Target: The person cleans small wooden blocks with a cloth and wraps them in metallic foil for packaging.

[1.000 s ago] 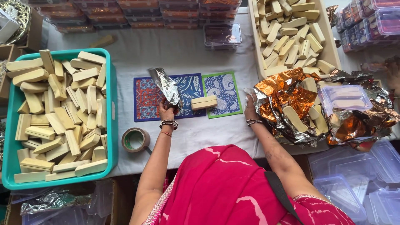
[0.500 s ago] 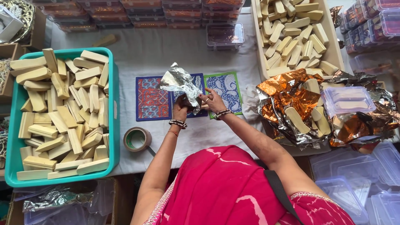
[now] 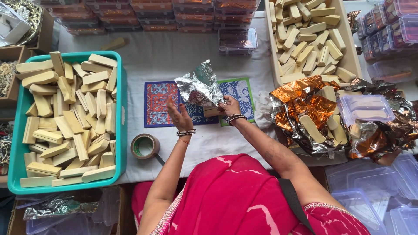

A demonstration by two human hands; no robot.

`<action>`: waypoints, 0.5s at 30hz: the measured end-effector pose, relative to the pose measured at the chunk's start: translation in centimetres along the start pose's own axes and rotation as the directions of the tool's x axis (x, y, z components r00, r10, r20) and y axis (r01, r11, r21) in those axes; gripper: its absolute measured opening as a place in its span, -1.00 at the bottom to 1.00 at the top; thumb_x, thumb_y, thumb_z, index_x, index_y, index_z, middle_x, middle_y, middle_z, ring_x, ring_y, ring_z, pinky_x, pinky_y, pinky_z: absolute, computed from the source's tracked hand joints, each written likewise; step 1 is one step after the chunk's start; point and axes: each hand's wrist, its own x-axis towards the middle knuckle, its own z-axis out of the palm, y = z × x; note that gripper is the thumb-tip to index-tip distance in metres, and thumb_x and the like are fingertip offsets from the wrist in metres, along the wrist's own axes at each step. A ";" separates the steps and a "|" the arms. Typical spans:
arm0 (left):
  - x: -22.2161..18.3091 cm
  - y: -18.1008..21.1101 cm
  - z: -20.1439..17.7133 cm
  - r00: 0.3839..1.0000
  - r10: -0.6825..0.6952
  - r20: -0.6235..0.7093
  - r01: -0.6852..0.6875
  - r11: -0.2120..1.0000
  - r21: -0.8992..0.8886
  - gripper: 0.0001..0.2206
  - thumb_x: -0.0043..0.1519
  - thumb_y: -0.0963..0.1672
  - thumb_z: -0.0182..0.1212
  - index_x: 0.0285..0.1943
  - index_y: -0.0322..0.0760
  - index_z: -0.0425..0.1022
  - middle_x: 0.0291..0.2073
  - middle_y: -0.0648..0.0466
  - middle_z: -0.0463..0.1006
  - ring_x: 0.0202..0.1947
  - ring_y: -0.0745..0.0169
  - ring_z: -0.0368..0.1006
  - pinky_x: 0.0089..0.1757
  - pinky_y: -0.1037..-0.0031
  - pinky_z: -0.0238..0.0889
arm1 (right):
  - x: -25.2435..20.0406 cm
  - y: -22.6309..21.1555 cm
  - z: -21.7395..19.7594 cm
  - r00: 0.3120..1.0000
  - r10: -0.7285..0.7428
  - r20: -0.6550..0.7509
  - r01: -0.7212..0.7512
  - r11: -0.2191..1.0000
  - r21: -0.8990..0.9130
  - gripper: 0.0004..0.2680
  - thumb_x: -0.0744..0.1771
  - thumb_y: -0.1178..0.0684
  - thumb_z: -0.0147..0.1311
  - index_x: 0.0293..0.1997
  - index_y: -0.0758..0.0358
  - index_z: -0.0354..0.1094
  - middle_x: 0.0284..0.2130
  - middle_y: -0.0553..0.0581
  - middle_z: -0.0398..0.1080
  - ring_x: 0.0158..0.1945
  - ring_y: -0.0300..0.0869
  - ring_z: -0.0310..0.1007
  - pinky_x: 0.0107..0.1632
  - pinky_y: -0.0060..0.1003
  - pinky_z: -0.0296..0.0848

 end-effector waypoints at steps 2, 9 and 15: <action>0.1 3.3 -0.7 0.918 0.370 0.144 -0.385 0.918 0.093 -0.48 0.47 0.04 -0.03 0.55 -0.23 0.09 0.41 -0.23 0.28 0.50 -0.02 0.06 0.38 0.03 -0.10 | -0.1 0.0 0.3 1.000 0.003 -0.025 -0.004 1.000 -0.026 -0.73 0.36 0.29 0.03 0.20 0.32 0.26 -0.20 0.16 0.55 -0.28 -0.18 0.57 -0.25 -0.26 0.62; 1.4 7.6 -0.1 0.559 0.247 0.792 -0.699 0.654 0.289 -0.33 -0.07 0.04 0.38 0.29 -0.14 0.42 0.02 0.02 0.57 0.30 -0.10 0.28 0.25 -0.39 -0.46 | 1.0 2.0 0.5 0.996 -0.065 0.054 0.067 0.997 -0.030 -0.75 0.35 0.31 0.01 0.17 0.39 0.24 -0.19 0.14 0.53 -0.25 -0.22 0.58 -0.24 -0.28 0.66; 1.7 -2.5 0.6 0.565 0.183 0.805 -0.715 0.596 0.366 -0.86 0.21 -0.19 0.22 -0.11 -0.07 0.57 -0.19 0.14 0.62 -0.03 0.10 0.51 0.20 0.16 0.24 | -3.2 -2.7 0.9 0.976 -0.186 0.115 0.215 0.914 -0.345 -0.83 0.42 0.14 0.05 0.13 0.34 0.34 -0.17 0.15 0.56 -0.16 -0.11 0.56 -0.15 -0.27 0.54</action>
